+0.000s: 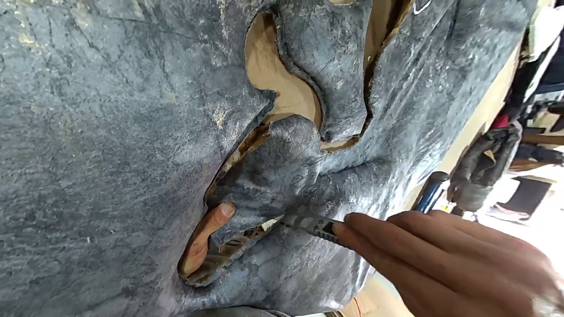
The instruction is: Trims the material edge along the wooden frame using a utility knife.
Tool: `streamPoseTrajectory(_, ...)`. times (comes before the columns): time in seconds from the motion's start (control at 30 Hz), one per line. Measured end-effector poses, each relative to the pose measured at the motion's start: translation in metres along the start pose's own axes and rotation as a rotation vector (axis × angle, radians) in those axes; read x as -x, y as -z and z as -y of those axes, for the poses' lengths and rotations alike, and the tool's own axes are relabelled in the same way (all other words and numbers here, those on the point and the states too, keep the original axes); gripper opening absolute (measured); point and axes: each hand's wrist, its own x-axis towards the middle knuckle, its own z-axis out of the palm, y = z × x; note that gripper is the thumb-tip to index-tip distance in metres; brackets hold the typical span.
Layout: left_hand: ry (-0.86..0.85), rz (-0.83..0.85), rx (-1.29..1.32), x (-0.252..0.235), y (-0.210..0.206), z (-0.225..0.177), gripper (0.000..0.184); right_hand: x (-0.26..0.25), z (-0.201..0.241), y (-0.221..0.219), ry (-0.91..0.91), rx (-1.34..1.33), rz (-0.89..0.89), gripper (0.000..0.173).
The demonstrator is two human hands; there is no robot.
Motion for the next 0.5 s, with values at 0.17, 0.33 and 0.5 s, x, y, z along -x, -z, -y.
streamPoseTrajectory(0.17,-0.027,0.013,-0.013,0.000,0.003,0.002,0.020,-0.004,-0.003,-0.006,0.022,0.022,-0.030,0.029)
streamPoseTrajectory(0.33,0.015,-0.038,-0.010,0.002,0.003,0.002,0.022,0.001,-0.013,0.003,0.022,0.007,0.008,0.028)
streamPoseTrajectory(0.5,0.005,-0.065,-0.016,0.001,-0.001,-0.001,0.022,-0.006,-0.008,-0.003,0.052,0.069,-0.036,0.029)
